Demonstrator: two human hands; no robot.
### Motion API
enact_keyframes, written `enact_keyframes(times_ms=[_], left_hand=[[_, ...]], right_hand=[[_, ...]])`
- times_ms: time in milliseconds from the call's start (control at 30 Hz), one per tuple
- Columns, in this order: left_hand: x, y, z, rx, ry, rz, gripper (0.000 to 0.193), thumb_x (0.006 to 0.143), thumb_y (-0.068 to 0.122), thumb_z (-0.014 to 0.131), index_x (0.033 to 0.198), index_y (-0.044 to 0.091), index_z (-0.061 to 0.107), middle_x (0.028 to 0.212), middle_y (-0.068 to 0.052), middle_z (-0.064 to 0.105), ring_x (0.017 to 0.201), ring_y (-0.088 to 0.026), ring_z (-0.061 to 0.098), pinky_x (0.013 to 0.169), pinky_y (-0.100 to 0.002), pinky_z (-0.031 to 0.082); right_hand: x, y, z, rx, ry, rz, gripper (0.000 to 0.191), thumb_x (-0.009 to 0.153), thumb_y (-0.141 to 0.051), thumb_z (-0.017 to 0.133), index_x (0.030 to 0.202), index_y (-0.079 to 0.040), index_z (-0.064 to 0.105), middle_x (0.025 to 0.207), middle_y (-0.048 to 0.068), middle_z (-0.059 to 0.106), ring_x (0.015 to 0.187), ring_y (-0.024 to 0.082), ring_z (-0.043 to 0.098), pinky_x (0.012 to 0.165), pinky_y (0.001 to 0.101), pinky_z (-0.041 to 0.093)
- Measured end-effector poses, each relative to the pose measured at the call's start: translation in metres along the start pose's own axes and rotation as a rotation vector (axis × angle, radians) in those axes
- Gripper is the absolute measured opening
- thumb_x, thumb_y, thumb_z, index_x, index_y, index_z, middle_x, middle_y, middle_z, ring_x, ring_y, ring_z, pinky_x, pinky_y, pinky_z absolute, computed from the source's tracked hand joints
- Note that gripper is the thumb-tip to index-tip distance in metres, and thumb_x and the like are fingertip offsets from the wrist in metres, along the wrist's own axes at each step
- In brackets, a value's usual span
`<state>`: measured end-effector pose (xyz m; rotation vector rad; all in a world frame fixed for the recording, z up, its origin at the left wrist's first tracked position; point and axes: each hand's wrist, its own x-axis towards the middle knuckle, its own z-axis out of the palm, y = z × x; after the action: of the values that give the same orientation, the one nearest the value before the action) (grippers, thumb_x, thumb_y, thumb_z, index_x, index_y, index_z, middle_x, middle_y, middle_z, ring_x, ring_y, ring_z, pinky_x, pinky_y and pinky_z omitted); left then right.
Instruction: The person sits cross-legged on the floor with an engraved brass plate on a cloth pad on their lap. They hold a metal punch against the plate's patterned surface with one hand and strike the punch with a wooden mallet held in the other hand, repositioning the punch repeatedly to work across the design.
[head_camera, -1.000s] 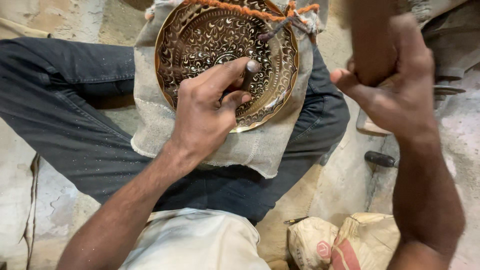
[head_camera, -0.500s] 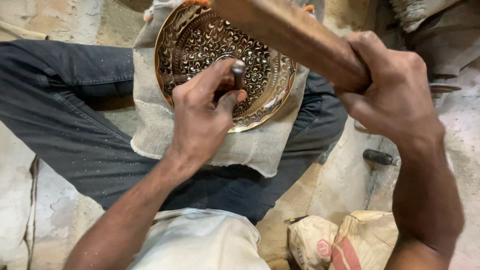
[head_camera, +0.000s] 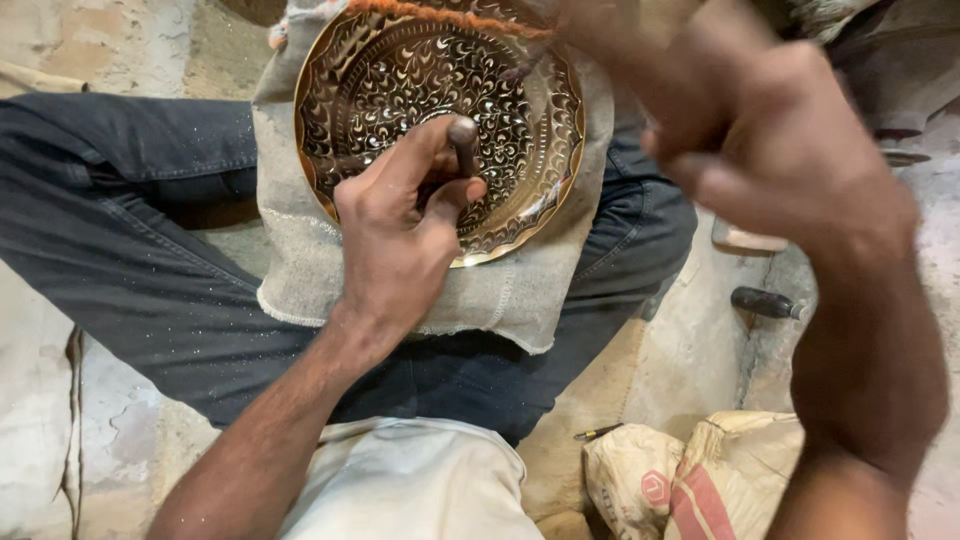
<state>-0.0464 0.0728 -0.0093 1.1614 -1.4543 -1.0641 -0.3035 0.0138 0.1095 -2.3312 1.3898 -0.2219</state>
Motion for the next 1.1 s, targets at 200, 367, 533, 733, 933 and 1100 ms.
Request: enact_keyframes(times_ms=[200, 367, 533, 733, 933, 1100], left_hand=[[-0.003, -0.010, 0.002, -0.004, -0.004, 0.004, 0.034, 0.095, -0.015, 0.062, 0.126, 0.000, 0.065, 0.103, -0.010, 0.072, 0.098, -0.019, 0.078, 0.084, -0.028, 0.069], [-0.006, -0.017, 0.004, -0.026, -0.013, -0.016, 0.036, 0.096, -0.014, 0.063, 0.128, 0.000, 0.066, 0.099, -0.009, 0.071, 0.095, -0.018, 0.077, 0.082, -0.027, 0.066], [-0.009, -0.020, 0.004, -0.022, -0.018, 0.005, 0.036, 0.095, -0.017, 0.060, 0.126, 0.000, 0.066, 0.103, -0.009, 0.071, 0.097, -0.018, 0.077, 0.083, -0.027, 0.069], [-0.010, -0.025, 0.004, -0.009, -0.027, -0.013, 0.036, 0.094, -0.017, 0.061, 0.124, 0.000, 0.067, 0.102, -0.009, 0.071, 0.096, -0.017, 0.076, 0.082, -0.026, 0.069], [-0.010, -0.031, 0.005, 0.010, -0.032, 0.004, 0.035, 0.094, -0.017, 0.063, 0.124, 0.001, 0.067, 0.103, -0.009, 0.072, 0.095, -0.018, 0.076, 0.082, -0.026, 0.068], [-0.012, -0.036, 0.007, 0.010, -0.045, 0.007, 0.033, 0.093, -0.018, 0.061, 0.120, -0.001, 0.069, 0.104, -0.009, 0.072, 0.100, -0.017, 0.077, 0.084, -0.027, 0.067]], right_hand=[[-0.002, -0.010, 0.013, 0.089, -0.013, 0.199, 0.021, 0.086, -0.007, 0.071, 0.102, -0.003, 0.057, 0.086, 0.014, 0.068, 0.068, 0.018, 0.069, 0.056, 0.0352, 0.058], [-0.006, -0.004, 0.018, -0.201, -0.011, 0.077, 0.022, 0.088, -0.006, 0.075, 0.104, -0.003, 0.061, 0.084, 0.017, 0.070, 0.068, 0.023, 0.070, 0.058, 0.0369, 0.059], [-0.009, -0.002, 0.025, -0.321, 0.011, 0.044, 0.023, 0.085, -0.003, 0.077, 0.101, -0.006, 0.061, 0.079, 0.013, 0.072, 0.065, 0.024, 0.071, 0.059, 0.0405, 0.059], [-0.009, -0.010, 0.030, -0.292, 0.009, 0.060, 0.030, 0.081, -0.003, 0.077, 0.106, -0.005, 0.061, 0.085, 0.013, 0.073, 0.071, 0.025, 0.072, 0.065, 0.0426, 0.058], [-0.011, -0.008, 0.036, -0.324, -0.020, 0.088, 0.032, 0.079, -0.002, 0.078, 0.106, -0.005, 0.062, 0.080, 0.014, 0.072, 0.065, 0.025, 0.071, 0.064, 0.0430, 0.058], [-0.014, -0.005, 0.041, -0.517, -0.141, 0.133, 0.021, 0.082, -0.002, 0.074, 0.099, -0.009, 0.063, 0.078, 0.013, 0.073, 0.062, 0.026, 0.072, 0.064, 0.0450, 0.058]])
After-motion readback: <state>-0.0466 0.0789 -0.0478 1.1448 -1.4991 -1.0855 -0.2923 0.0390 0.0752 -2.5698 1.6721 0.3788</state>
